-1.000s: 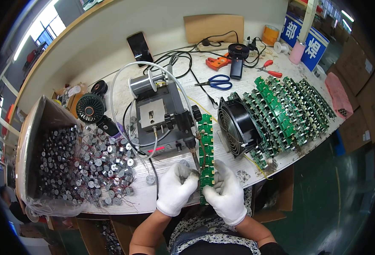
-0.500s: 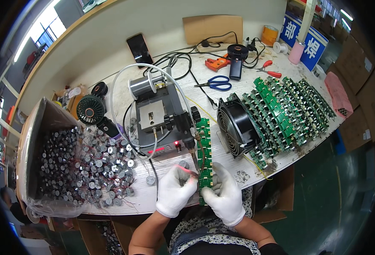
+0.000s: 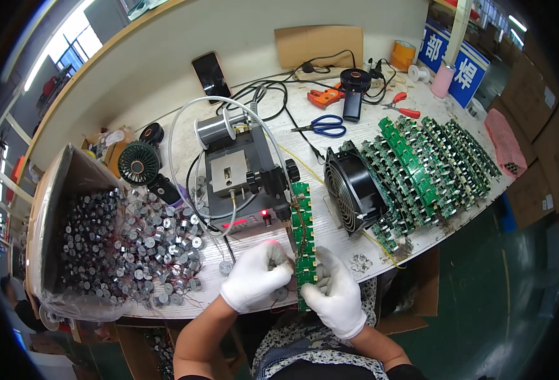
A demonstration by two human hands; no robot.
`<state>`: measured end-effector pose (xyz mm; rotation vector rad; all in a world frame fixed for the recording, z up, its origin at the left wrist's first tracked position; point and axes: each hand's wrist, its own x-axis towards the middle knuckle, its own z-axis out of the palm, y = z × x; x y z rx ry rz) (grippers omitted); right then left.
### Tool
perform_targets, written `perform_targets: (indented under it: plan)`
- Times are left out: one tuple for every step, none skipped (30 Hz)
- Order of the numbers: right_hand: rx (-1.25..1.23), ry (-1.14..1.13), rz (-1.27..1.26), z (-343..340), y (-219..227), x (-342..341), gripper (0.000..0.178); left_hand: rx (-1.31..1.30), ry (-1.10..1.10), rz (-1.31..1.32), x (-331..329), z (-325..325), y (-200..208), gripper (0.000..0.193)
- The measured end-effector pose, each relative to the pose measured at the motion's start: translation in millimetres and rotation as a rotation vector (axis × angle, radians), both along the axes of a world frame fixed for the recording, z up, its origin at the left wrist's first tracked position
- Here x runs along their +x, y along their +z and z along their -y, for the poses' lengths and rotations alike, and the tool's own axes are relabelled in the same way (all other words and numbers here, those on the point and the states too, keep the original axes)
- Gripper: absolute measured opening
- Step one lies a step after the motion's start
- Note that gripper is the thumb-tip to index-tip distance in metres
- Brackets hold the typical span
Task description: The person assembles small motors onto printed circuit boards by hand, taking motors from a box and attaching them to the PCBs.
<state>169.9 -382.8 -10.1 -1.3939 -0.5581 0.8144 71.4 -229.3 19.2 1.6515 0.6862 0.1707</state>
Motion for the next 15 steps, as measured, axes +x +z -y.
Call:
perform_targets:
  plan:
    - [-0.006,0.002,0.010,0.1,-0.2,-0.3,0.067,0.002,0.001,0.001,0.0,-3.2,-2.1,0.017]
    - [-0.005,0.002,0.010,0.2,-0.5,-0.3,0.067,0.065,-0.047,-0.002,0.6,-6.4,-4.8,0.017]
    - [-0.011,0.000,0.021,0.5,-0.8,-0.3,0.066,0.129,-0.094,-0.004,1.4,-8.3,-5.7,0.016]
    - [-0.017,-0.002,0.032,0.5,-1.1,-0.2,0.066,0.129,-0.094,-0.004,2.4,-8.2,-3.3,0.016]
    - [-0.017,-0.003,0.032,0.4,-1.6,0.1,0.066,0.032,-0.080,-0.018,3.8,-7.2,0.6,0.016]
    - [-0.014,-0.005,0.039,0.3,-2.2,0.4,0.066,-0.066,-0.066,-0.031,5.0,-6.4,3.1,0.016]
    - [-0.011,-0.007,0.046,0.2,-2.5,0.6,0.066,-0.066,-0.067,-0.031,5.8,-5.9,3.8,0.016]
    - [-0.010,-0.008,0.045,0.0,-1.9,0.7,0.066,-0.060,-0.056,-0.020,6.4,-5.7,4.2,0.016]
    - [-0.009,-0.009,0.041,-0.2,-0.3,1.0,0.066,-0.054,-0.046,-0.009,6.8,-5.5,4.6,0.016]
    - [-0.007,-0.010,0.036,-0.4,1.3,1.4,0.066,-0.054,-0.046,-0.010,7.2,-5.3,5.0,0.016]
    - [-0.007,-0.010,0.036,-0.8,3.5,2.0,0.066,-0.073,-0.041,-0.004,7.5,-5.3,5.4,0.016]
    - [-0.011,-0.006,0.026,-1.1,5.8,2.6,0.065,-0.092,-0.036,0.001,7.9,-5.2,6.0,0.015]
    - [-0.016,-0.002,0.016,-1.3,6.8,2.9,0.065,-0.092,-0.036,0.001,8.4,-4.8,6.7,0.015]
    - [-0.017,-0.004,0.016,-1.0,6.8,2.9,0.065,-0.104,-0.025,0.020,9.3,-3.8,7.8,0.015]
    - [-0.026,-0.012,0.066,-0.6,6.7,2.8,0.063,-0.116,-0.014,0.040,9.8,-3.1,9.0,0.015]
